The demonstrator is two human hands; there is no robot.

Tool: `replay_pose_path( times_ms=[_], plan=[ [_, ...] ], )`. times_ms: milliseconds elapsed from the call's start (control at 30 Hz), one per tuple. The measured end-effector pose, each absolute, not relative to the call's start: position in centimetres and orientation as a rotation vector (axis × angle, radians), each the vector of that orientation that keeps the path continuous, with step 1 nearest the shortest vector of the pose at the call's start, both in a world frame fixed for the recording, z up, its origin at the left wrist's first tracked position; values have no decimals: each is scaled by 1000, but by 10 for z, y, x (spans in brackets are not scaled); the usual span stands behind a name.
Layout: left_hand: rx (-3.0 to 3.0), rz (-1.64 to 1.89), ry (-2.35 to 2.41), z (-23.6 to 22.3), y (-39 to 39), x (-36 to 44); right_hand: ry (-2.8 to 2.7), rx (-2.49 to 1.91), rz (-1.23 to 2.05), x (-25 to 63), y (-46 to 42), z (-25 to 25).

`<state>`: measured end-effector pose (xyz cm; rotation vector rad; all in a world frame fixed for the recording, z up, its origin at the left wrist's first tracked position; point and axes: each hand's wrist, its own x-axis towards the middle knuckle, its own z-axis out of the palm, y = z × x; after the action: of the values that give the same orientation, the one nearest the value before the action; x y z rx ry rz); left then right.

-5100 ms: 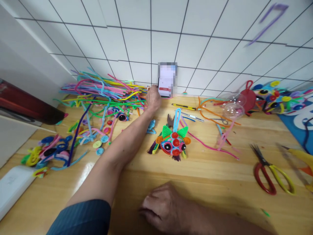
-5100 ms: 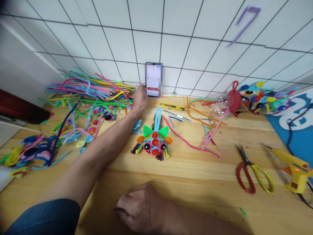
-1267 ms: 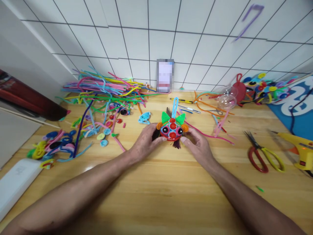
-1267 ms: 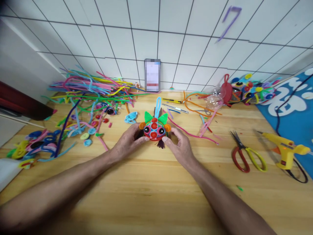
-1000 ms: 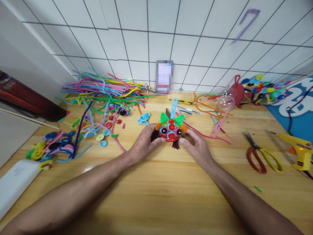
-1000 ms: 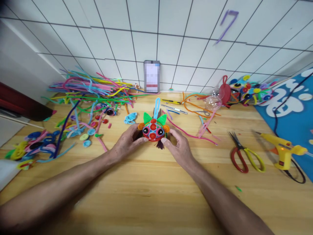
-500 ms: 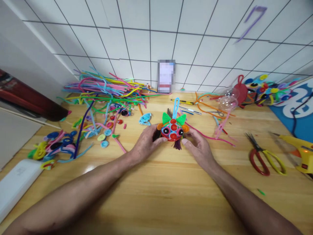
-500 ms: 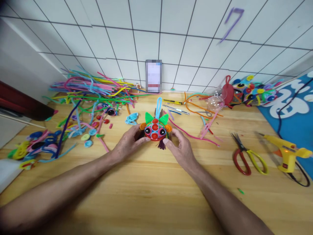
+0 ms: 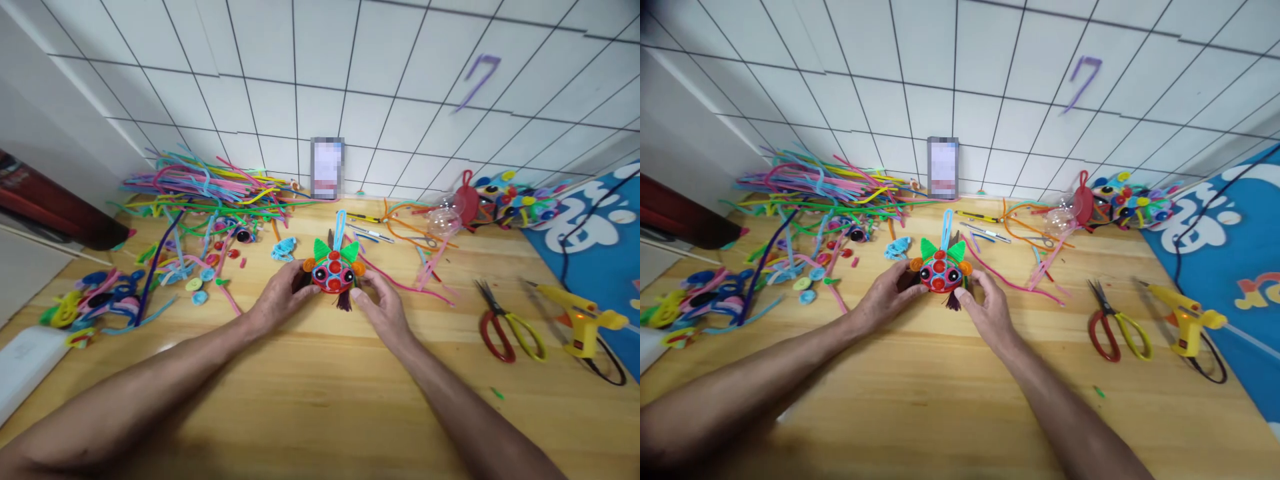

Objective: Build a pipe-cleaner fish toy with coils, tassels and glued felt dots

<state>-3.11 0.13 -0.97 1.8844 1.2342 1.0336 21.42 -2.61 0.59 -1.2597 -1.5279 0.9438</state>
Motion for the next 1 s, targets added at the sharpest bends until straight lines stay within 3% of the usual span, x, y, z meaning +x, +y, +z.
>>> replay_pose_path(
  times_ms=[1000],
  plan=[
    [1832, 1060, 1137, -12, -1, -29, -1423, -1288, 927, 217, -28, -5]
  ],
)
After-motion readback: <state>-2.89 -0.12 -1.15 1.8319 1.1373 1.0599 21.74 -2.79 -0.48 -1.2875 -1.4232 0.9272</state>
